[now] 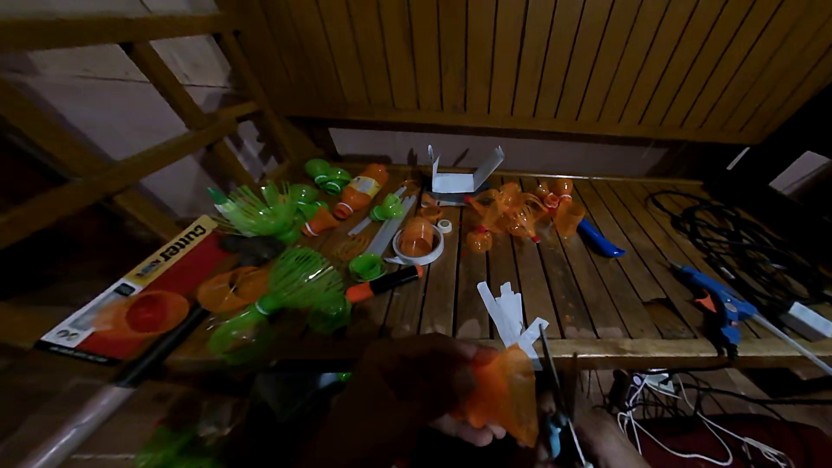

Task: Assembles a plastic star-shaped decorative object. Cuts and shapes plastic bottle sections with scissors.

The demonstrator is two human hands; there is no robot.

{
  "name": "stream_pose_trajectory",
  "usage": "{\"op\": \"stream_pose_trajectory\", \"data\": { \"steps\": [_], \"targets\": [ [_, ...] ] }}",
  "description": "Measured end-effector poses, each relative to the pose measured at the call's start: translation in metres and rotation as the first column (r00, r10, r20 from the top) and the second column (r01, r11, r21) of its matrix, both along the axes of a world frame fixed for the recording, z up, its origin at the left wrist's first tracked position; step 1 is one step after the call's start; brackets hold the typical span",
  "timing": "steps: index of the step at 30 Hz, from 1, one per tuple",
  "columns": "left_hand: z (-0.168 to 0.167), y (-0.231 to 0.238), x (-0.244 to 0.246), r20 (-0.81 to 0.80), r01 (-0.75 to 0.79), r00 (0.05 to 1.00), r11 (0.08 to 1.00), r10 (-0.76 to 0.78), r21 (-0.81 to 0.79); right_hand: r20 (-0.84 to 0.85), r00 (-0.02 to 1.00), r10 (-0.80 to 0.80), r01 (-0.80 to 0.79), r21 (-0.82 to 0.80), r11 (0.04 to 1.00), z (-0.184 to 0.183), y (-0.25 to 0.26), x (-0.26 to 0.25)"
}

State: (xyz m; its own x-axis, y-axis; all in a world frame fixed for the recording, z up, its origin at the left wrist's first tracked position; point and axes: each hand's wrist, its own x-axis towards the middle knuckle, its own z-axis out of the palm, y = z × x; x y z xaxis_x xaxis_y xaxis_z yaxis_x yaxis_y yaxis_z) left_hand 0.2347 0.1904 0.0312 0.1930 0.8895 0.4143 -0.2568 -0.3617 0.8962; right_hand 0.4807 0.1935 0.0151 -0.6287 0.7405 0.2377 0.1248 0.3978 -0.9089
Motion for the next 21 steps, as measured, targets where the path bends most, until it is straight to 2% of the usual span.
{"op": "stream_pose_trajectory", "data": {
  "steps": [3,11,21],
  "targets": [
    [0.008,-0.004,0.005,-0.028,-0.039,0.999,0.999,0.039,0.007,0.063,0.998,-0.010,0.007,0.058,0.998,0.004,-0.003,-0.005],
    [0.011,-0.010,0.009,-0.058,-0.045,0.997,0.997,0.049,0.067,0.065,0.996,-0.068,0.058,0.145,0.988,0.004,-0.006,-0.010],
    [0.014,-0.015,0.014,0.003,-0.041,0.999,0.999,0.041,0.003,0.069,0.990,-0.126,0.109,0.216,0.970,-0.002,-0.010,-0.008]
  ]
}}
